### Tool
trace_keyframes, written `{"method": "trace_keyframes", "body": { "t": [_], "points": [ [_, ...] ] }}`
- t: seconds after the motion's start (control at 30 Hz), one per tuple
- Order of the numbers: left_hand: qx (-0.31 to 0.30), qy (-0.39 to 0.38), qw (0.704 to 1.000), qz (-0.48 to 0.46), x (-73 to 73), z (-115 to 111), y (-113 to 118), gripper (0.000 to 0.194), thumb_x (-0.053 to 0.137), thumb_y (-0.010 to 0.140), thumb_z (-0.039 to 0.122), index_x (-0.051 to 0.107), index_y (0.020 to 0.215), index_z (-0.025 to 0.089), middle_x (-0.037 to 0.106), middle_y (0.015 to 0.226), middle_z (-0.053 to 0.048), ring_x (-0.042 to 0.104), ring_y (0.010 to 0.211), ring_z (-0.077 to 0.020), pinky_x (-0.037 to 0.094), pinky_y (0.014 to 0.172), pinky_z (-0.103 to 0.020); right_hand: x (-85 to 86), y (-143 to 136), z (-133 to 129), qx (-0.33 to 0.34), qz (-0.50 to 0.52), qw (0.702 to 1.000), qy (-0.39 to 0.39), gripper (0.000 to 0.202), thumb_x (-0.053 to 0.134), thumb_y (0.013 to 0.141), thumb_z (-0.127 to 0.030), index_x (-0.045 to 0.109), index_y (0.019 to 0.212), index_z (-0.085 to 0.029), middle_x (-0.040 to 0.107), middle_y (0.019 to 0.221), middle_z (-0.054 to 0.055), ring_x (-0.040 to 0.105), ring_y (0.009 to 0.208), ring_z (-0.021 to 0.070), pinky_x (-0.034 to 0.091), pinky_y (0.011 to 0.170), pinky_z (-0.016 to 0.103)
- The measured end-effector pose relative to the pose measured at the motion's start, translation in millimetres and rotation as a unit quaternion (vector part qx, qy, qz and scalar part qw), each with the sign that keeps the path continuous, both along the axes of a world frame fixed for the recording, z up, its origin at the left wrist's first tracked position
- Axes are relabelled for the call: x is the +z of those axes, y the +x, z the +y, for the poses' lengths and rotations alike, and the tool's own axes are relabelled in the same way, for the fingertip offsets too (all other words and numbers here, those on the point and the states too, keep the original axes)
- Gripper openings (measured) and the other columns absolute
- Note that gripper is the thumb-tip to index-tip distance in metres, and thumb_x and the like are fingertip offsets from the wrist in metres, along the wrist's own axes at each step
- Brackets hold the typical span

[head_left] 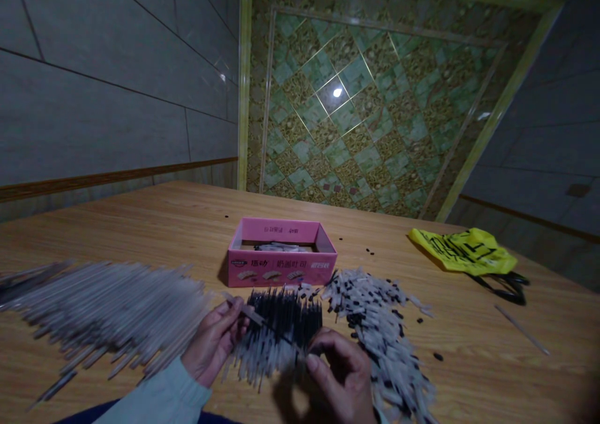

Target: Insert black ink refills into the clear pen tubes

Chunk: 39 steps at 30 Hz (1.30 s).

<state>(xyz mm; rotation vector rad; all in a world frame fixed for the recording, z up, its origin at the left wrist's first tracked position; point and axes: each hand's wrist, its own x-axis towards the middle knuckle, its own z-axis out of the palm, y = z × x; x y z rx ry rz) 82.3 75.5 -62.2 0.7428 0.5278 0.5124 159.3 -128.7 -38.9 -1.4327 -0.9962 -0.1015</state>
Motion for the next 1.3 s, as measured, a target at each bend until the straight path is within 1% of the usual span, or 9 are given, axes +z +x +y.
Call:
{"method": "trace_keyframes", "body": {
  "t": [0.23,0.3,0.4,0.5,0.63,0.8,1.1,1.2,1.3],
  "points": [
    [-0.18,0.044,0.983,-0.01,0.8,-22.5,-5.2,0.022,0.071,0.071,0.018,0.051,0.079,0.016,0.067,0.065,-0.001,0.063,0.048,-0.0116,0.051,0.041,-0.018,-10.5,4.3,9.5,0.045,0.078,0.993,-0.083,0.021,0.064,0.075,-0.038,0.068,0.078,-0.018,0.065,0.071,0.003,0.06,0.068,0.0181,0.045,0.061,0.025],
    [-0.158,0.018,0.987,-0.008,1.2,-22.2,-5.2,0.018,0.068,0.074,0.013,0.051,0.081,0.016,0.066,0.064,0.0,0.064,0.049,-0.0113,0.052,0.043,-0.018,-11.4,13.9,8.9,0.026,0.092,0.991,-0.09,0.023,0.06,0.078,-0.039,0.068,0.086,-0.018,0.067,0.077,0.004,0.061,0.073,0.0193,0.046,0.065,0.026],
    [-0.062,-0.05,0.997,-0.005,3.4,-15.5,-4.3,0.012,0.055,0.08,0.001,0.054,0.084,0.012,0.066,0.064,-0.001,0.064,0.049,-0.0091,0.053,0.045,-0.015,-10.4,37.6,0.0,-0.097,0.044,0.983,-0.146,0.023,0.05,0.086,-0.034,0.066,0.091,-0.018,0.067,0.085,0.006,0.061,0.081,0.0197,0.045,0.072,0.027],
    [-0.003,-0.092,0.996,-0.017,6.4,-9.9,-3.4,0.018,0.045,0.083,-0.004,0.057,0.083,0.009,0.066,0.063,-0.002,0.064,0.049,-0.0085,0.053,0.043,-0.014,-9.2,64.0,-15.5,-0.245,-0.091,0.912,-0.318,0.016,0.051,0.082,-0.022,0.066,0.084,-0.018,0.063,0.084,0.007,0.059,0.075,0.0202,0.04,0.064,0.027],
    [-0.012,-0.088,0.996,-0.02,7.4,-11.1,-2.6,0.019,0.044,0.084,-0.004,0.058,0.08,0.009,0.064,0.06,-0.002,0.064,0.048,-0.0091,0.054,0.042,-0.015,-11.8,85.4,-31.8,-0.343,-0.201,0.783,-0.479,0.018,0.051,0.076,-0.011,0.065,0.068,-0.017,0.062,0.077,0.008,0.059,0.069,0.0199,0.033,0.058,0.027],
    [-0.023,-0.08,0.996,-0.02,5.0,-13.8,-3.2,0.018,0.049,0.08,-0.004,0.06,0.08,0.01,0.065,0.062,-0.001,0.064,0.049,-0.0091,0.055,0.043,-0.015,-16.2,90.5,-33.8,-0.347,-0.214,0.74,-0.535,0.019,0.052,0.074,-0.011,0.069,0.066,-0.017,0.066,0.076,0.01,0.062,0.071,0.0218,0.031,0.057,0.028],
    [-0.024,-0.076,0.997,0.006,10.8,-16.8,-3.4,0.017,0.052,0.079,-0.005,0.058,0.08,0.011,0.064,0.06,-0.001,0.063,0.046,-0.0084,0.053,0.041,-0.014,-17.3,85.0,-28.2,-0.325,-0.199,0.765,-0.52,0.016,0.054,0.071,-0.011,0.068,0.067,-0.017,0.067,0.076,0.01,0.062,0.071,0.0218,0.034,0.059,0.028],
    [-0.033,-0.058,0.998,0.008,9.6,-17.7,-3.0,0.016,0.057,0.076,-0.004,0.057,0.082,0.012,0.064,0.061,0.0,0.063,0.047,-0.0084,0.053,0.042,-0.014,-19.9,71.3,-17.9,-0.249,-0.113,0.877,-0.395,0.011,0.054,0.073,-0.014,0.065,0.075,-0.017,0.065,0.077,0.007,0.06,0.073,0.0203,0.038,0.063,0.027],
    [-0.056,-0.022,0.998,0.004,4.1,-17.6,-2.2,0.018,0.066,0.072,0.001,0.056,0.081,0.013,0.064,0.061,0.0,0.062,0.048,-0.0085,0.053,0.044,-0.015,-23.4,49.1,-0.4,-0.085,0.09,0.974,-0.191,0.007,0.06,0.074,-0.023,0.061,0.075,-0.015,0.063,0.07,0.004,0.058,0.069,0.0189,0.042,0.063,0.027]
  ]
}}
